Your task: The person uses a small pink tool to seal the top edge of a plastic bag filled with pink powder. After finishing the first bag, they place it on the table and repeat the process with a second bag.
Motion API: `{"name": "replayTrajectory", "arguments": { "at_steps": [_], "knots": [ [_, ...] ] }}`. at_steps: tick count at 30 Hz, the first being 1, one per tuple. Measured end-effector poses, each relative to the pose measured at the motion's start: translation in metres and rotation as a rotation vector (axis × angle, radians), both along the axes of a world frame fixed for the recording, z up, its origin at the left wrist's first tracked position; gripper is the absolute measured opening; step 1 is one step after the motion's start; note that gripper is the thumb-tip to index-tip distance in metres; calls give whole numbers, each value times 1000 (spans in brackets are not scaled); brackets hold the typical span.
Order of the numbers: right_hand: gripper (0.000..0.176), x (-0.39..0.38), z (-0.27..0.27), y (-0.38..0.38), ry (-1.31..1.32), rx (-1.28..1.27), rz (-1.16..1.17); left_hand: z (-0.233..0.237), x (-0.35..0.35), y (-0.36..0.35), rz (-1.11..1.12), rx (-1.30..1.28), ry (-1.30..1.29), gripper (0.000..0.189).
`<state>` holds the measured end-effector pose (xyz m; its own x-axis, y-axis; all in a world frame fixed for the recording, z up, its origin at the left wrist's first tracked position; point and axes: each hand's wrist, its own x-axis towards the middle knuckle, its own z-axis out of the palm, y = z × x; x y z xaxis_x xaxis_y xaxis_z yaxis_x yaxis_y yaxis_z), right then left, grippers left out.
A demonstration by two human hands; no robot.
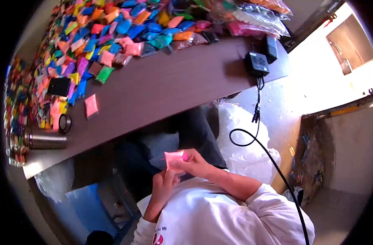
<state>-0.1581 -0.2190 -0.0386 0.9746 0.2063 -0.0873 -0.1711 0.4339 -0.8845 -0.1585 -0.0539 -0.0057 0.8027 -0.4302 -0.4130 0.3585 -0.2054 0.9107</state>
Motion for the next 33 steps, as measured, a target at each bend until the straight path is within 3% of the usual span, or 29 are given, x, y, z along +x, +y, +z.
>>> {"name": "replayTrajectory", "arguments": {
  "at_steps": [4,7,10,11,12,15,17,23,25,29,32,33],
  "knots": [
    [21,-2,10,-2,63,180,57,-16,-6,1,22,-88,49,28],
    [23,-1,-3,3,-43,106,-7,-17,-4,4,61,-103,76,30],
    [24,-3,-4,6,64,2,-135,-25,0,8,-12,-79,-38,33],
    [23,-5,-4,4,193,103,-54,-32,0,8,-15,-131,34,35],
    [22,-3,-8,4,110,76,-72,-33,-3,11,-5,-173,112,37],
    [20,-3,-14,0,93,96,-49,-34,-4,6,-21,-214,34,39],
    [20,-5,-14,4,40,27,-106,-34,-4,5,-37,-194,19,44],
    [25,0,-3,5,201,225,-71,-26,2,6,-37,-139,-38,50],
    [26,3,-6,7,144,110,-113,-29,2,7,-17,-158,-14,51],
    [16,2,-15,7,180,116,-90,-31,0,5,-27,-106,-21,54],
    [15,3,-10,9,114,-101,-215,-20,5,5,-51,59,-12,51],
    [15,1,-25,4,186,23,-113,-22,7,6,-85,43,-43,49]
  ]
}}
